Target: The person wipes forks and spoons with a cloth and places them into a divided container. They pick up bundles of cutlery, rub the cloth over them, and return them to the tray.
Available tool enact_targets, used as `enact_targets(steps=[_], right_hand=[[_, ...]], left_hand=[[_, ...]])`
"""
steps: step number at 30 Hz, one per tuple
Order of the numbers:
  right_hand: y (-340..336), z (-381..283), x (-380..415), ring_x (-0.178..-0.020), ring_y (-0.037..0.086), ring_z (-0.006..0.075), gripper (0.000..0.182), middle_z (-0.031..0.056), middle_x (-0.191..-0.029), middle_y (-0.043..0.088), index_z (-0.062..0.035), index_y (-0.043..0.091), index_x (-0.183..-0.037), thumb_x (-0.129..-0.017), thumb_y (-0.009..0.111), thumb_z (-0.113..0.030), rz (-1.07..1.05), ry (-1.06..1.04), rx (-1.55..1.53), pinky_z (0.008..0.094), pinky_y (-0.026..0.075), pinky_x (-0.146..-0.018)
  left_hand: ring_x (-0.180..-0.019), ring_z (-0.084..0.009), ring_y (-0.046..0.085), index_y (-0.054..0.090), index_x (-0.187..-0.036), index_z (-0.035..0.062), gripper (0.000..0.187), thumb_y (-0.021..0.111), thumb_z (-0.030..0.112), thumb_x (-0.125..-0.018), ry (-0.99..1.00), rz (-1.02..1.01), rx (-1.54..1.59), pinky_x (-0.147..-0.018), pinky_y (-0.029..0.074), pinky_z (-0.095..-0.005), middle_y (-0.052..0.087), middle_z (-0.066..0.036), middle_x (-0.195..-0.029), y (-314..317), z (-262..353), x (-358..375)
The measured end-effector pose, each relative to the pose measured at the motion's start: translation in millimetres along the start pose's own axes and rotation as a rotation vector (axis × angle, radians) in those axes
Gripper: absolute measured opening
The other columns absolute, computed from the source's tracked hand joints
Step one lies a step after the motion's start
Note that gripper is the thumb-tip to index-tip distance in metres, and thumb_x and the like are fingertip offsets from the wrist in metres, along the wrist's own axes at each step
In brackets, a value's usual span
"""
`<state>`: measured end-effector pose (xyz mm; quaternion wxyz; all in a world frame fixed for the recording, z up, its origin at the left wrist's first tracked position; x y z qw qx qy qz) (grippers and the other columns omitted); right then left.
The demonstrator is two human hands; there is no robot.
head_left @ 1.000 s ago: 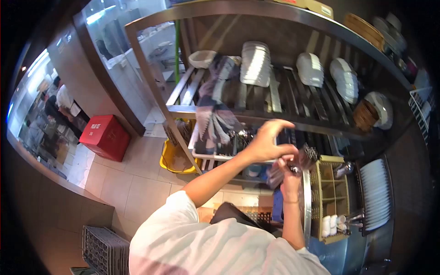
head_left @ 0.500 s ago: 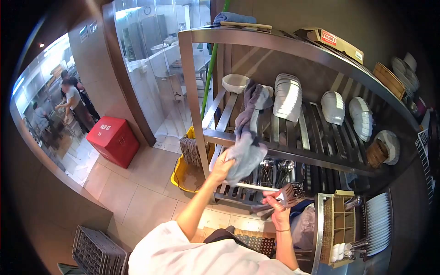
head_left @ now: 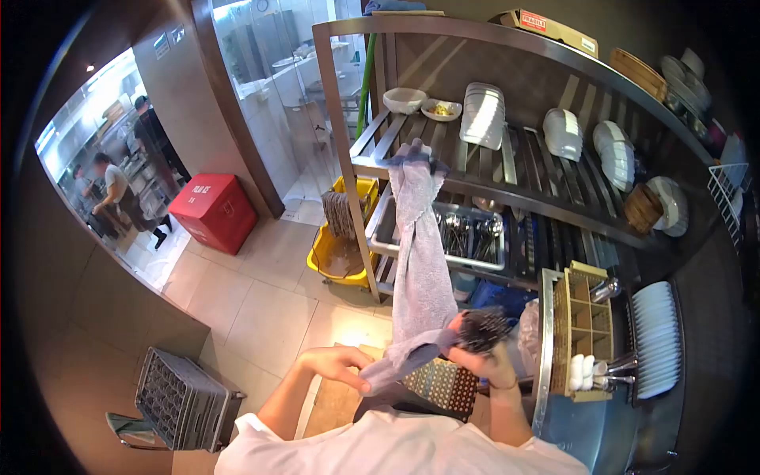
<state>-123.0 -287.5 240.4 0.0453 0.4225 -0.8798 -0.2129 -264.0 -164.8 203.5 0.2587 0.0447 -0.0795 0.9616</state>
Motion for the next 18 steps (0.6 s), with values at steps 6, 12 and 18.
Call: enact_targets(steps=[6,12,18], right_hand=[[68.5,-66.9,18.1,-0.07,0.047,0.0123,0.035,0.0058,-0.076,0.052,-0.0097,0.038,-0.068,-0.059,0.071,-0.003,-0.273,-0.072,0.234,0.0227,0.036,-0.062],[83.0,-60.3,10.1,-0.066,0.056,0.0126,0.028,0.0048,-0.086,0.056,-0.0003,0.054,-0.093,-0.068,0.068,0.001,-0.007,-0.07,0.17,0.0244,0.048,-0.057],[123.2,-10.8,1.1,-0.059,0.054,0.0135,0.03,0.01,-0.089,0.056,-0.0015,0.05,-0.1,-0.071,0.061,-0.001,-0.015,0.07,0.144,0.0244,0.046,-0.053]], left_hand=[[-0.072,-0.0205,0.051,0.055,-0.079,0.0032,0.009,0.054,0.011,-0.083,0.844,-0.238,0.304,-0.072,0.041,-0.0332,0.057,-0.007,-0.082,22.7,162.2,72.9],[-0.073,-0.0189,0.05,0.053,-0.085,0.004,0.01,0.052,0.014,-0.084,0.622,0.853,0.952,-0.073,0.041,-0.0322,0.055,-0.005,-0.082,9.7,-35.2,22.8],[-0.074,-0.0173,0.05,0.051,-0.091,0.0049,0.013,0.049,0.017,-0.086,0.605,0.937,0.887,-0.073,0.041,-0.0311,0.052,-0.004,-0.083,-24.4,-33.2,128.0]])
Point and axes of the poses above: each hand's wrist, its own x-axis away from the middle knuckle, its own y-axis out of the palm, z = x × y, the point moved 10 cm from there along -x, towards the middle knuckle
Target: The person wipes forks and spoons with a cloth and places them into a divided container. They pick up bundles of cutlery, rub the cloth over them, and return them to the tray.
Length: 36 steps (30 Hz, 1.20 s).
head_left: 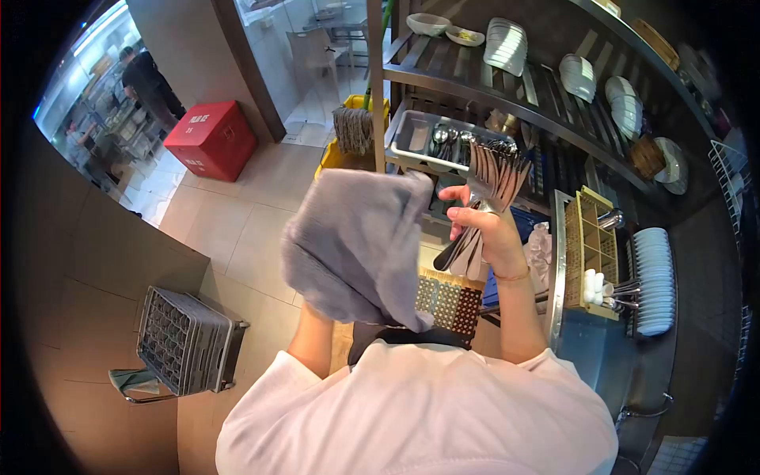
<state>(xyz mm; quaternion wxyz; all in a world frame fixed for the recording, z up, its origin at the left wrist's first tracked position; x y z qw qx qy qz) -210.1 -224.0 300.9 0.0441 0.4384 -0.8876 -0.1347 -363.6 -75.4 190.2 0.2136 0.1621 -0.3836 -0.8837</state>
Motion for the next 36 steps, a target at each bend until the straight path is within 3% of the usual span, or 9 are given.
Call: enact_targets(steps=[7,12,16,19,21,22,25,28,36], right_hand=[[147.7,28.2,-5.3,-0.057,0.053,0.0149,0.036,0.0111,-0.085,0.051,-0.0079,0.043,-0.097,-0.067,0.06,-0.001,-0.434,0.153,-0.478,0.0309,0.048,-0.057],[209.5,61.0,-34.9,-0.095,0.055,0.0249,0.026,0.0083,-0.083,0.053,-0.009,0.042,-0.08,-0.067,0.065,-0.005,-0.567,0.09,-0.338,0.0386,0.049,-0.078],[247.6,87.1,-40.6,-0.13,0.026,0.0322,0.032,0.0193,-0.117,0.053,-0.012,0.042,-0.071,-0.066,0.073,-0.02,-0.715,0.109,-0.205,0.0449,0.015,-0.107],[274.2,119.8,-38.0,-0.131,0.02,0.0374,0.04,0.0262,-0.126,0.043,-0.0088,0.042,-0.057,-0.066,0.074,-0.032,-0.858,0.115,0.122,0.0483,0.013,-0.106],[279.8,161.3,-30.9,-0.131,0.02,0.0395,0.042,0.0277,-0.129,0.039,-0.0079,0.045,-0.055,-0.063,0.076,-0.035,-0.859,0.285,0.212,0.05,0.011,-0.106],[285.2,180.9,-28.0,-0.131,0.018,0.0406,0.041,0.0292,-0.13,0.036,-0.0074,0.046,-0.056,-0.062,0.076,-0.035,-0.937,0.353,0.205,0.0508,0.009,-0.106],[298.6,220.7,-19.9,-0.131,0.017,0.0422,0.031,0.0313,-0.13,0.034,-0.0066,0.055,-0.066,-0.06,0.076,-0.029,-1.071,0.554,0.173,0.0524,0.011,-0.105],[304.2,237.1,-24.9,-0.13,0.021,0.043,0.035,0.0299,-0.133,0.031,-0.0057,0.06,-0.084,-0.06,0.074,-0.027,-1.044,0.705,0.076,0.0522,0.016,-0.104],[316.4,246.9,-24.3,-0.121,0.035,0.0428,0.101,0.0248,-0.136,0.028,-0.0062,0.026,-0.135,-0.058,0.078,-0.044,-0.963,0.709,-0.045,0.0531,0.035,-0.096]], left_hand=[[-0.075,-0.0154,0.049,0.048,-0.098,0.0059,0.018,0.046,0.02,-0.087,-0.037,-0.141,-0.126,-0.074,0.041,-0.0299,0.05,-0.002,-0.084,-14.5,62.9,-24.4],[-0.076,-0.0141,0.048,0.047,-0.103,0.0066,0.022,0.044,0.022,-0.088,-0.23,-0.098,-0.369,-0.074,0.041,-0.0291,0.048,-0.001,-0.084,-48.3,8.5,2.8],[-0.099,-0.0193,0.048,0.044,-0.117,0.0034,0.043,0.056,0.017,-0.079,0.018,-0.337,-0.734,-0.087,0.039,-0.0339,0.048,-0.009,-0.106,-39.4,24.8,16.9],[-0.106,-0.0166,0.046,0.041,-0.121,0.0042,0.058,0.065,0.016,-0.07,-0.119,-0.576,0.223,-0.093,0.037,-0.032,0.048,-0.006,-0.115,-38.1,18.0,49.0],[-0.106,-0.0191,0.048,0.046,-0.116,0.0004,0.057,0.059,0.005,-0.061,0.087,-0.471,-0.121,-0.091,0.039,-0.0322,0.052,-0.01,-0.112,-43.8,22.4,46.0],[-0.105,-0.0215,0.049,0.049,-0.111,-0.0002,0.053,0.059,0.002,-0.059,-0.133,-0.347,-0.192,-0.089,0.04,-0.0323,0.054,-0.013,-0.11,-53.6,33.2,57.0],[-0.108,-0.0275,0.048,0.045,-0.115,-0.0016,0.049,0.057,0.003,-0.068,0.459,-0.011,-0.388,-0.091,0.037,-0.0354,0.049,-0.016,-0.117,-75.4,48.8,67.7],[-0.109,-0.0284,0.047,0.043,-0.116,-0.0017,0.043,0.053,0.005,-0.075,0.597,0.156,-0.361,-0.092,0.036,-0.0361,0.047,-0.017,-0.118,-85.6,71.3,74.7],[-0.093,-0.0247,0.055,0.049,-0.106,-0.0046,0.036,0.054,0.004,-0.072,0.615,0.345,-0.198,-0.081,0.041,-0.0337,0.058,-0.017,-0.097,-123.6,102.9,76.3]])
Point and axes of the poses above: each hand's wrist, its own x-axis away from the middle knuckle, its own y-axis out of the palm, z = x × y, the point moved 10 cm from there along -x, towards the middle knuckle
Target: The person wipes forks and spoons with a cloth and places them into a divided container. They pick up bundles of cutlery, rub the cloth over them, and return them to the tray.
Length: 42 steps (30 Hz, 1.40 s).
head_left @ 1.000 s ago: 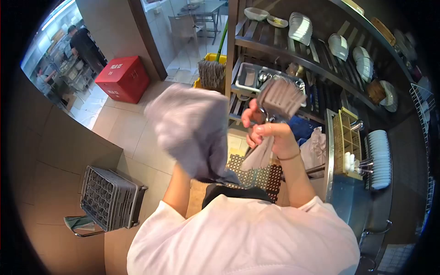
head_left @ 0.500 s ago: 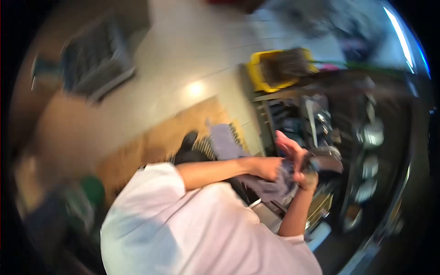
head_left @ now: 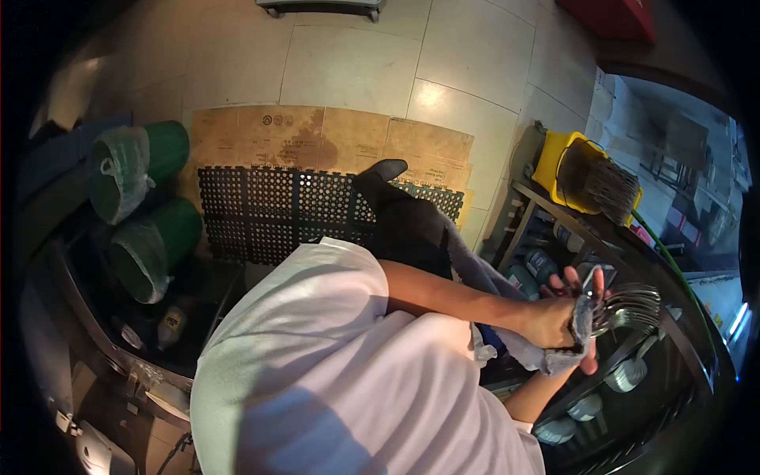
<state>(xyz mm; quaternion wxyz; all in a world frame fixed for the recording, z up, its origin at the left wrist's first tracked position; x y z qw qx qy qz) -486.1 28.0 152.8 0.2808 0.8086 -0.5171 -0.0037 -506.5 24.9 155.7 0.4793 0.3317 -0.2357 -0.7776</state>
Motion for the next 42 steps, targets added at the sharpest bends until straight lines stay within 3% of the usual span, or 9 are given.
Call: enact_targets(steps=[3,7,8,9,11,15,27,33,42], right_hand=[[-58.7,20.0,31.8,-0.118,0.038,0.0361,0.091,0.0206,-0.132,0.034,-0.0044,0.029,-0.133,-0.061,0.075,-0.036,0.242,0.145,0.188,0.0467,0.035,-0.096],[-131.2,72.7,61.5,-0.114,0.043,0.0233,0.057,0.0136,-0.123,0.046,-0.0006,0.038,-0.127,-0.079,0.061,-0.021,0.13,0.339,1.406,0.0359,0.035,-0.096],[-129.9,91.9,56.1,-0.113,0.045,0.0202,0.049,0.0118,-0.121,0.049,0.0004,0.041,-0.126,-0.083,0.058,-0.017,-0.003,0.204,1.599,0.0332,0.035,-0.096],[-94.6,91.5,55.4,-0.122,0.031,0.0378,0.066,0.0249,-0.128,0.038,0.0032,0.04,-0.124,-0.071,0.069,-0.024,-0.113,-0.551,1.907,0.0433,0.023,-0.104],[-115.4,96.7,-19.8,-0.054,0.055,0.018,0.01,0.0127,-0.054,0.052,0.0005,0.056,-0.066,-0.073,0.058,-0.007,0.15,-0.014,1.876,0.0336,0.042,-0.049],[-95.5,19.1,-80.3,-0.075,0.057,0.0393,0.023,0.0193,-0.077,0.06,-0.0061,0.06,-0.087,-0.065,0.056,-0.011,0.499,-0.016,1.541,0.0414,0.046,-0.066],[-240.8,1.2,-2.3,-0.078,0.058,0.0364,0.027,0.02,-0.08,0.061,-0.0119,0.065,-0.091,-0.067,0.053,-0.008,0.889,0.007,1.649,0.0404,0.045,-0.068],[-292.5,18.2,80.4,-0.077,0.054,0.0126,0.021,0.0003,-0.083,0.061,0.0023,0.061,-0.086,-0.074,0.055,-0.014,0.563,0.077,0.551,0.0246,0.04,-0.071],[-237.9,-63.9,139.3,-0.093,0.057,0.0198,0.021,0.0088,-0.093,0.063,-0.0019,0.062,-0.089,-0.073,0.057,-0.014,0.013,-0.051,0.074,0.0334,0.041,-0.086]], left_hand=[[-0.078,-0.0174,0.051,0.049,-0.093,-0.0024,0.025,0.055,0.004,-0.069,0.113,0.043,0.082,-0.069,0.041,-0.033,0.055,-0.014,-0.085,-11.1,-0.2,-9.6],[-0.073,-0.0124,0.05,0.054,-0.088,0.0034,0.017,0.058,0.007,-0.072,-0.02,-0.044,-0.026,-0.064,0.042,-0.0327,0.054,-0.004,-0.075,-76.2,45.5,-40.5],[-0.053,-0.0136,0.05,0.057,-0.069,0.0035,0.006,0.059,0.009,-0.067,0.189,0.234,-0.075,-0.048,0.042,-0.0326,0.056,-0.005,-0.059,-117.8,78.3,-43.7],[-0.058,-0.015,0.055,0.061,-0.08,0.0042,0.014,0.062,0.013,-0.069,-0.188,0.185,-0.225,-0.051,0.045,-0.0316,0.06,-0.006,-0.066,-145.3,37.6,-59.3],[-0.069,-0.0166,0.058,0.061,-0.092,0.0017,0.025,0.062,0.018,-0.073,0.119,0.346,-0.362,-0.062,0.048,-0.032,0.062,-0.008,-0.077,-201.8,112.5,-69.9],[-0.073,-0.0174,0.058,0.06,-0.095,0.0012,0.027,0.061,0.019,-0.074,0.161,0.623,-0.377,-0.065,0.048,-0.0325,0.062,-0.009,-0.081,-252.9,170.0,-48.9],[-0.084,-0.0195,0.058,0.057,-0.102,-0.0003,0.033,0.057,0.023,-0.078,0.059,0.719,-0.297,-0.074,0.048,-0.0343,0.06,-0.01,-0.093,-229.5,187.1,-57.7],[-0.089,-0.0206,0.058,0.056,-0.105,-0.0011,0.036,0.055,0.025,-0.081,0.1,0.717,-0.326,-0.079,0.048,-0.0352,0.06,-0.011,-0.098,-175.1,189.1,-79.4],[-0.093,-0.0234,0.058,0.053,-0.111,0.001,0.041,0.049,0.031,-0.084,0.11,0.66,-0.475,-0.082,0.049,-0.0371,0.058,-0.013,-0.104,-82.4,170.2,-89.3]])
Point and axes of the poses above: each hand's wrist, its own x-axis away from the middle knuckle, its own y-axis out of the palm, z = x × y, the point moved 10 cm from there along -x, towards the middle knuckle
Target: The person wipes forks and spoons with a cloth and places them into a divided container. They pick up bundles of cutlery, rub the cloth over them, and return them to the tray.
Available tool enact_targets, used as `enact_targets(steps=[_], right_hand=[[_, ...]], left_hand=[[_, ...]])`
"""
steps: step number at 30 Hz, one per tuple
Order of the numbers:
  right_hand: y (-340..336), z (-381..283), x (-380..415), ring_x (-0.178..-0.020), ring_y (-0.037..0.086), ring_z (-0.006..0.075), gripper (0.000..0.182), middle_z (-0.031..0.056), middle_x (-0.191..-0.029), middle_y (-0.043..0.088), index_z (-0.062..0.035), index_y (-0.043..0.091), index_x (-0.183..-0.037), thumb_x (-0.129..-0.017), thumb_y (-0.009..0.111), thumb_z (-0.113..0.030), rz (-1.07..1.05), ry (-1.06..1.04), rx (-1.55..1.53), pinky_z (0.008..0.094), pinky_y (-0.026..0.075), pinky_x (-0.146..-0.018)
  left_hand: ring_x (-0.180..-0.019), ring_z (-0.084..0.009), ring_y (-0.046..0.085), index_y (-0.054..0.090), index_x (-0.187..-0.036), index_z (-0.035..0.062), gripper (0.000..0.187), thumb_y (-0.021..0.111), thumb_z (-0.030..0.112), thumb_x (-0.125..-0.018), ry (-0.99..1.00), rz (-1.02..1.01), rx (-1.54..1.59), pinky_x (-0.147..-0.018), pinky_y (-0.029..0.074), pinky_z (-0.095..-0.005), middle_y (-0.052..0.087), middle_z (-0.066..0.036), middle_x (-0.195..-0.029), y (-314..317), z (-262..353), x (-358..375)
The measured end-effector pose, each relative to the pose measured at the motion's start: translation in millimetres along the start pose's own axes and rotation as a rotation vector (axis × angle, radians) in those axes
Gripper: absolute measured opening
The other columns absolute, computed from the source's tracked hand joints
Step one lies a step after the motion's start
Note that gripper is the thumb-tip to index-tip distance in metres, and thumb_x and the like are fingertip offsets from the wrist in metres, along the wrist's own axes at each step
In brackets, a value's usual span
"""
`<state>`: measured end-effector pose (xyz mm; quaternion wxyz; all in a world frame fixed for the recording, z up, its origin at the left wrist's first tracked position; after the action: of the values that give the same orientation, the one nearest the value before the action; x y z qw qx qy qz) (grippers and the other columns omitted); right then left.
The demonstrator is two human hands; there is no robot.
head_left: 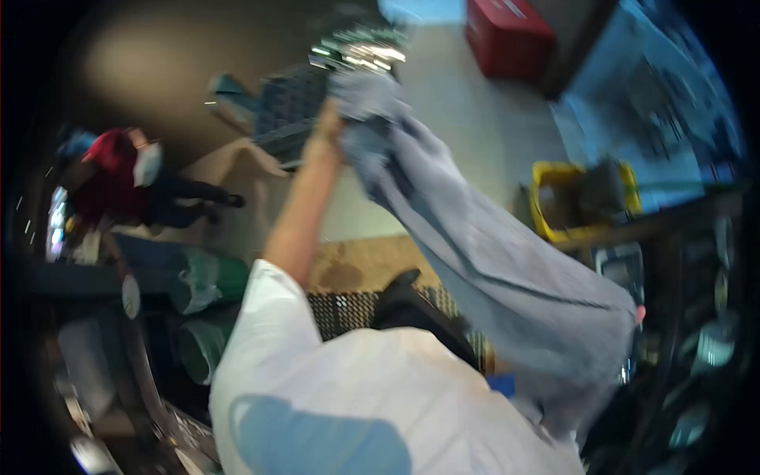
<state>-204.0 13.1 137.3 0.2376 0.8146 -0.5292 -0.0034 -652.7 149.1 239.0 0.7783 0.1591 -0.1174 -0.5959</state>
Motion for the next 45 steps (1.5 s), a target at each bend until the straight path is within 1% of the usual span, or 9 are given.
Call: enact_targets(steps=[6,13,18,24,30,34,35,37,45], right_hand=[[36.6,-26.0,-23.1,-0.092,0.058,0.0204,0.021,0.0091,-0.093,0.063,-0.002,0.061,-0.089,-0.073,0.057,-0.015,-0.079,-0.156,0.146,0.0337,0.041,-0.085],[10.7,-25.2,12.1,-0.091,0.058,0.0212,0.021,0.0095,-0.092,0.063,-0.002,0.061,-0.089,-0.073,0.057,-0.015,0.056,-0.322,0.163,0.034,0.041,-0.084],[-3.2,-21.4,21.4,-0.091,0.058,0.0217,0.021,0.0098,-0.092,0.063,-0.002,0.061,-0.089,-0.073,0.057,-0.016,0.203,-0.478,0.163,0.0342,0.042,-0.084],[-27.1,-12.1,39.9,-0.09,0.058,0.0223,0.021,0.0101,-0.091,0.062,-0.002,0.061,-0.089,-0.073,0.058,-0.016,0.566,-0.709,0.243,0.0344,0.042,-0.083],[-74.2,10.1,91.4,-0.09,0.058,0.0229,0.022,0.0104,-0.091,0.062,-0.002,0.06,-0.089,-0.073,0.058,-0.017,1.1,-0.732,0.216,0.0347,0.042,-0.082],[-70.7,27.4,92.3,-0.089,0.058,0.0233,0.022,0.0106,-0.09,0.062,-0.0021,0.06,-0.089,-0.073,0.058,-0.017,1.316,-0.736,0.218,0.0349,0.042,-0.082],[-66.4,29.6,89.8,-0.089,0.058,0.0234,0.022,0.0107,-0.09,0.062,-0.0021,0.06,-0.089,-0.073,0.058,-0.017,1.353,-0.734,0.222,0.0349,0.042,-0.081],[-61.1,28.3,84.3,-0.089,0.058,0.0236,0.022,0.0108,-0.09,0.062,-0.0021,0.06,-0.089,-0.073,0.058,-0.017,1.376,-0.729,0.249,0.035,0.042,-0.081],[-54.2,35.6,105.7,-0.088,0.058,0.0245,0.022,0.0112,-0.09,0.062,-0.0021,0.06,-0.089,-0.073,0.058,-0.018,1.488,-0.79,0.238,0.0353,0.043,-0.08]], left_hand=[[-0.094,-0.0239,0.058,0.051,-0.113,0.0007,0.046,0.052,0.035,-0.082,0.037,-0.159,0.073,-0.081,0.049,-0.0371,0.057,-0.013,-0.106,63.2,12.8,62.1],[-0.094,-0.0246,0.058,0.048,-0.115,0.0002,0.052,0.054,0.038,-0.08,-0.247,-0.774,0.36,-0.08,0.05,-0.0371,0.056,-0.013,-0.108,197.8,-14.0,197.1],[-0.092,-0.0218,0.06,0.048,-0.114,-0.0005,0.054,0.056,0.039,-0.078,-0.422,-0.752,0.225,-0.077,0.051,-0.0341,0.058,-0.011,-0.104,166.3,-166.4,201.4],[-0.094,-0.0226,0.059,0.05,-0.113,0.0006,0.042,0.053,0.029,-0.082,-0.453,-0.632,-0.252,-0.081,0.05,-0.0359,0.057,-0.012,-0.107,202.4,-222.1,206.7],[-0.096,-0.024,0.058,0.053,-0.112,0.0027,0.04,0.055,0.027,-0.081,-0.617,-1.348,-0.228,-0.083,0.049,-0.0391,0.059,-0.011,-0.107,302.4,-265.1,180.9],[-0.102,-0.0246,0.055,0.048,-0.119,0.0031,0.042,0.054,0.025,-0.083,-0.82,-1.353,-0.261,-0.088,0.045,-0.0396,0.056,-0.011,-0.112,339.0,-285.4,196.0],[-0.106,-0.025,0.052,0.044,-0.123,0.0034,0.043,0.05,0.023,-0.086,-0.821,-1.647,-0.243,-0.092,0.042,-0.0396,0.053,-0.011,-0.117,345.0,-287.4,191.5],[-0.104,-0.0245,0.053,0.043,-0.123,0.0033,0.043,0.05,0.024,-0.086,-0.757,-1.514,-0.373,-0.091,0.043,-0.0387,0.053,-0.011,-0.116,349.0,-303.3,161.9],[-0.095,-0.0196,0.055,0.047,-0.118,0.0044,0.04,0.054,0.026,-0.085,-0.653,-1.562,-0.451,-0.084,0.046,-0.0342,0.055,-0.008,-0.108,361.4,-286.4,175.8]])
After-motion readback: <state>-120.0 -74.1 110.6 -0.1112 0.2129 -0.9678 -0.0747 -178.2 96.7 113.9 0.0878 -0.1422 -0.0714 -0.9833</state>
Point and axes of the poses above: each hand's wrist, its own x-axis away from the middle knuckle, its own y-axis out of the palm, z = x × y, the point moved 10 cm from there along -x, towards the middle knuckle
